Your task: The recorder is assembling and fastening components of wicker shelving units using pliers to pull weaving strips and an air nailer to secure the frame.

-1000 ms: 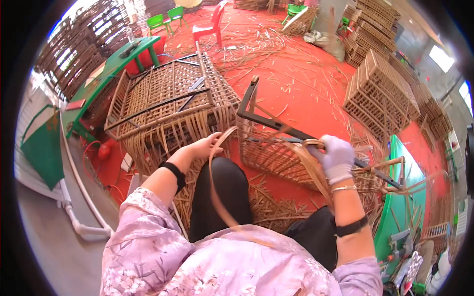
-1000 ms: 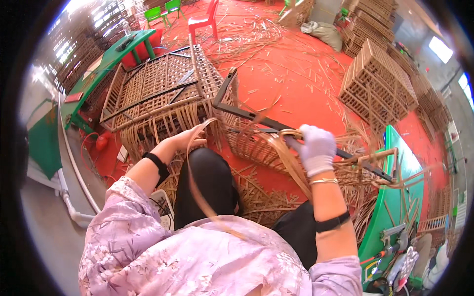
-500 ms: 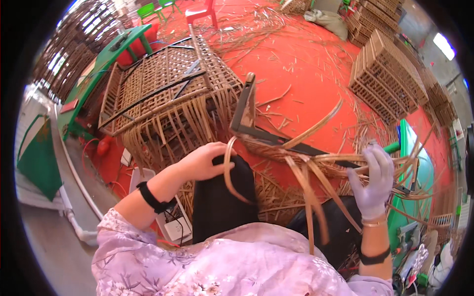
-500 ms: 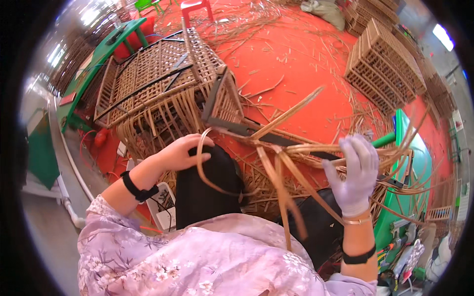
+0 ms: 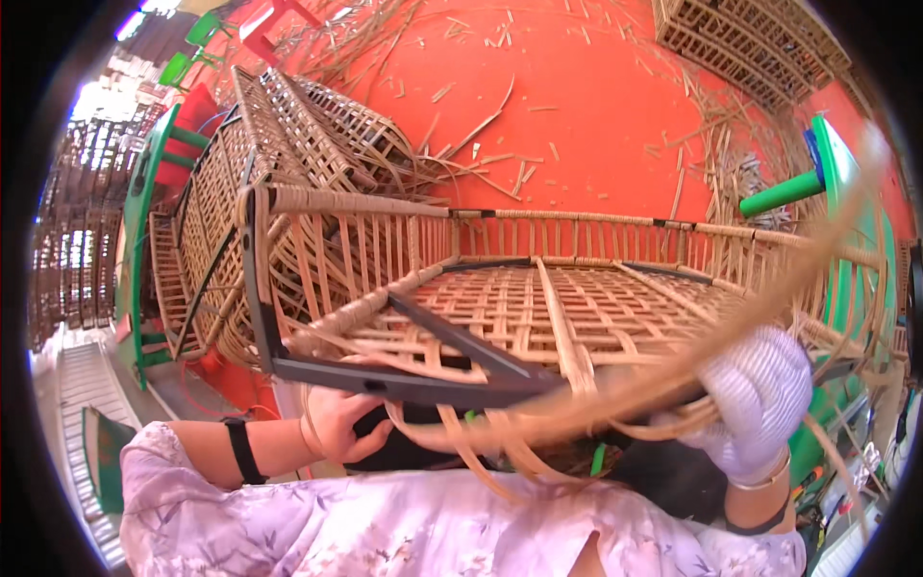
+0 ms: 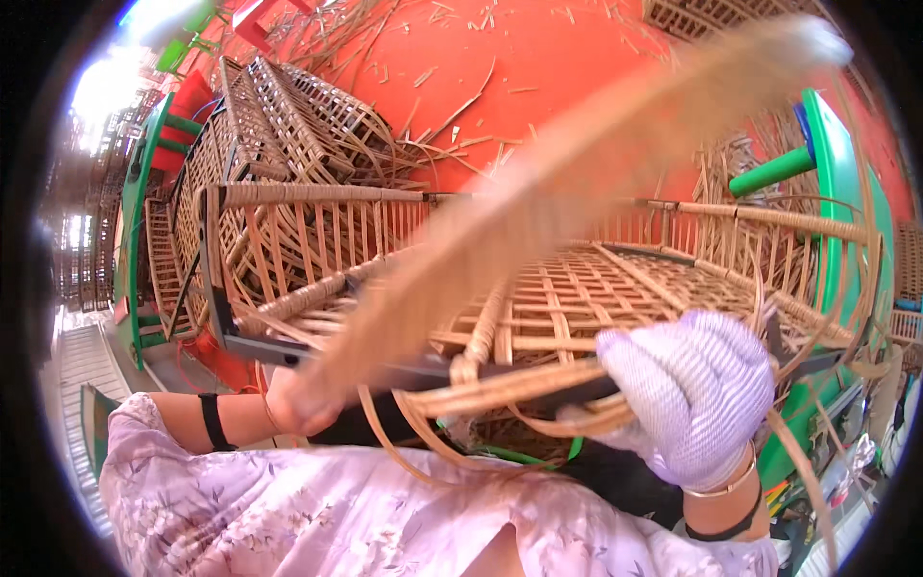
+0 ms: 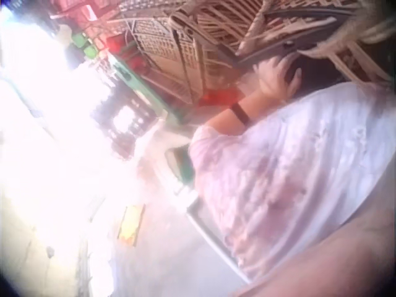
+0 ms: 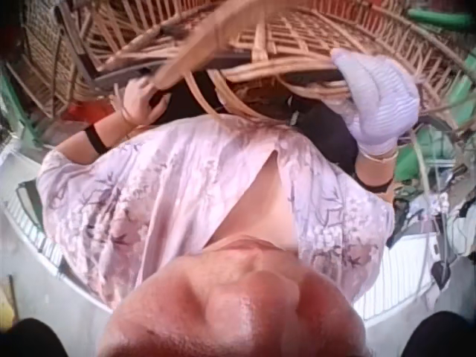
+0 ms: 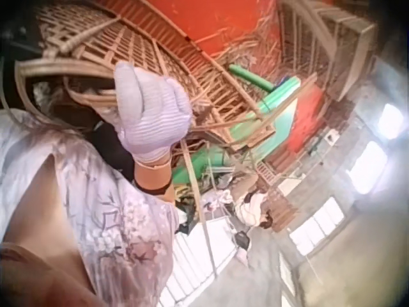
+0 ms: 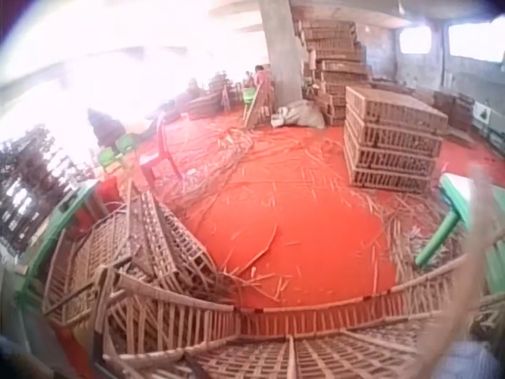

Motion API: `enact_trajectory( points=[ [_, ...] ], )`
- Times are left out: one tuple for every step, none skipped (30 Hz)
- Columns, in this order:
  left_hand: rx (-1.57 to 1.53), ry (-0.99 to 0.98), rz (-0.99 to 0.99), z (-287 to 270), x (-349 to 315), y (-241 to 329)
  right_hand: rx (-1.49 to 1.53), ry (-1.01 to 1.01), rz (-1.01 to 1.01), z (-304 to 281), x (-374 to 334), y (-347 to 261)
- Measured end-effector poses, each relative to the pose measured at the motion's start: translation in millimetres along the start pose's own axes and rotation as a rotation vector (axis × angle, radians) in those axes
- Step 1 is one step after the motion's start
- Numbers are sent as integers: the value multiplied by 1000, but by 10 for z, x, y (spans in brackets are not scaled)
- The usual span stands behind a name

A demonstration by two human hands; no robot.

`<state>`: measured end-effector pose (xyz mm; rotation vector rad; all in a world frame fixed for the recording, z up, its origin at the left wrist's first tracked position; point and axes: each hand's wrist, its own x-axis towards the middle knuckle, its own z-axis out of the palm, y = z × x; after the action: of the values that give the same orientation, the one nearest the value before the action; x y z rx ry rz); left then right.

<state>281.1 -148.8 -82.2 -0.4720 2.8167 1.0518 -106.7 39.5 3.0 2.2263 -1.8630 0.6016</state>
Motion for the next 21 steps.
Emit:
enact_trajectory(
  points=[
    [10, 79, -15, -79, 72, 91, 15, 21, 7, 41, 127, 44],
    [38, -60, -127, -112, 64, 86, 5, 75, 36, 67, 188, 69],
    [70, -5, -5, -137, 141, 98, -19, 106, 55, 78, 227, 95],
    [101, 62, 109, -185, 282, 126, -39, 139, 59, 134, 273, 94],
    [56, 51, 105, -166, 321, 150, -37, 137, 61, 121, 244, 103],
    [76, 48, 118, -158, 336, 185, -43, 142, 48, 106, 203, 85],
    [90, 73, 127, -123, 341, 208, 8, 133, 59, 111, 139, 75],
    [101, 102, 138, -91, 324, 229, 55, 122, 67, 109, 95, 49],
    [108, 151, 145, -34, 300, 224, 83, 96, 99, 111, 58, 12],
    [111, 194, 150, 26, 240, 241, 71, 100, 85, 111, 8, -36],
    [156, 245, 130, 54, 180, 299, 61, 117, 89, 115, 1, -66],
    [164, 272, 130, 95, 116, 344, 51, 134, 93, 110, -11, -110],
    [150, 318, 114, 132, 70, 380, 63, 143, 94, 85, -14, -154],
    [135, 365, 99, 179, 29, 416, 51, 153, 68, 81, -24, -191],
    [141, 431, 71, 228, -4, 465, 48, 143, 90, 87, -38, -222],
    [144, 455, 78, 301, -29, 517, 41, 132, 119, 68, -74, -259],
    [180, 545, 58, 366, -62, 555, 63, 142, 125, 63, -87, -284],
    [214, 633, 37, 417, -110, 607, 55, 150, 103, 57, -107, -334],
    [224, 618, -7, 474, -170, 683, 57, 151, 119, 39, -153, -385],
    [223, 636, -5, 540, -223, 738, 63, 146, 138, 45, -206, -441],
    [224, 637, -48, 606, -268, 783, 63, 157, 129, 53, -260, -471]
  ],
)
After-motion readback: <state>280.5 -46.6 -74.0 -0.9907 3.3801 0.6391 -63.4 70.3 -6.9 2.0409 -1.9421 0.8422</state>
